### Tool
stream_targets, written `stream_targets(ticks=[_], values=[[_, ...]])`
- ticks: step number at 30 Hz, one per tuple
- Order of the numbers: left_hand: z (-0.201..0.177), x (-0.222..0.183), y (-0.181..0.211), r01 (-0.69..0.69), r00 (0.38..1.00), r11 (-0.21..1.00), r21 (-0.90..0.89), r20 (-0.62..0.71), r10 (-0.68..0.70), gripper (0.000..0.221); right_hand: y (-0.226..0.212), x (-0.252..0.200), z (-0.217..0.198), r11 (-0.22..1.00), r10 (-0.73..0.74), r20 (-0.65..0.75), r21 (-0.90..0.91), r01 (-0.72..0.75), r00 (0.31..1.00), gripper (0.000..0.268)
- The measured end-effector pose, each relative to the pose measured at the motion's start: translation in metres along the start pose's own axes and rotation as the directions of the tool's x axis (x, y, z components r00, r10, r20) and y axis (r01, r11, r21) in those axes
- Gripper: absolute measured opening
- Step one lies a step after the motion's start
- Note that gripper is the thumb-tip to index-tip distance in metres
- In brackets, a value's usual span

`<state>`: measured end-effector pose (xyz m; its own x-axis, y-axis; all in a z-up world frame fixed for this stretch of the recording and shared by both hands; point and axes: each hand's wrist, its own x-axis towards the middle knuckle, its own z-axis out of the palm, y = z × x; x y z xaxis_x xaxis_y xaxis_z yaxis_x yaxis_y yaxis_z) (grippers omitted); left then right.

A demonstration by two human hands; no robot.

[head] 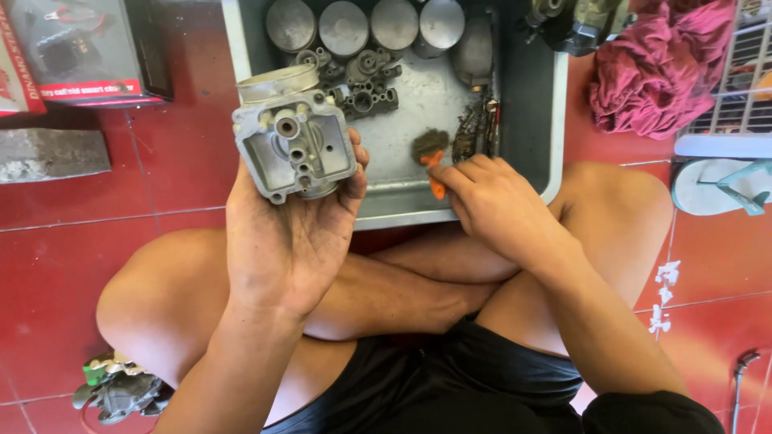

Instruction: The person sits on the floor and cleans several carburetor parts using a brush and a screwdriver. They scrub the exterior and interior of the parts, then use the screwdriver to clean small holes and passages. The parts are handled one at a time and placed into a metal tray.

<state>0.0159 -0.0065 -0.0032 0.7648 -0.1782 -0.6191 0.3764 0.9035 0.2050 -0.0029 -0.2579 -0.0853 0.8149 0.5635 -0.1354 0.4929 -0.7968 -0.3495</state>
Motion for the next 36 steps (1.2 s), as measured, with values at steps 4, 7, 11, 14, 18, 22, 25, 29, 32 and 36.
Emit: stream_targets(ticks=[4, 7, 11, 14, 18, 22, 25, 29, 32, 36], values=[[0.002, -0.001, 0.001, -0.012, 0.998, 1.0, 0.024, -0.066, 0.014, 0.041, 0.03, -0.003, -0.036, 0.992, -0.005, 0.193, 0.127, -0.02, 0.981, 0.044], [-0.002, 0.001, 0.002, -0.01, 1.0, 1.0, -0.002, -0.005, 0.01, 0.046, 0.053, -0.001, -0.046, 0.988, 0.149, 0.067, -0.036, -0.147, 0.987, 0.033], [0.0, 0.002, 0.001, -0.014, 1.0, 1.0, 0.004, -0.028, 0.014, 0.045, 0.087, 0.024, -0.017, 0.873, 0.049, 0.137, -0.488, 0.024, 0.989, 0.01], [0.001, 0.002, 0.0, -0.028, 0.999, 0.999, 0.017, -0.041, 0.029, 0.043, 0.123, 0.041, 0.025, 0.75, -0.061, 0.196, -0.638, 0.175, 0.979, 0.009], [-0.004, 0.004, -0.001, -0.031, 0.998, 0.999, 0.008, -0.054, 0.031, 0.042, 0.132, 0.052, 0.048, 0.673, -0.104, 0.287, -0.685, 0.279, 0.952, 0.022], [0.0, 0.002, 0.0, -0.024, 0.997, 1.0, 0.004, -0.074, 0.025, 0.041, 0.137, 0.053, 0.055, 0.648, -0.073, 0.301, -0.71, 0.275, 0.951, 0.026], [0.002, 0.0, 0.001, -0.019, 0.996, 0.999, 0.037, -0.082, 0.022, 0.041, 0.129, 0.053, 0.051, 0.682, -0.059, 0.28, -0.69, 0.244, 0.958, 0.022], [-0.001, 0.001, 0.001, -0.017, 0.999, 1.0, 0.011, -0.046, 0.018, 0.042, 0.113, 0.049, 0.05, 0.674, 0.051, 0.306, -0.713, 0.194, 0.951, 0.021], [-0.002, 0.0, 0.0, -0.022, 0.999, 1.0, 0.012, -0.046, 0.022, 0.045, 0.107, 0.044, 0.054, 0.666, 0.084, 0.301, -0.727, 0.171, 0.95, 0.024], [-0.008, 0.005, -0.003, -0.027, 0.999, 1.0, -0.009, -0.035, 0.026, 0.042, 0.101, 0.045, 0.057, 0.652, 0.196, 0.358, -0.743, 0.152, 0.913, 0.026]])
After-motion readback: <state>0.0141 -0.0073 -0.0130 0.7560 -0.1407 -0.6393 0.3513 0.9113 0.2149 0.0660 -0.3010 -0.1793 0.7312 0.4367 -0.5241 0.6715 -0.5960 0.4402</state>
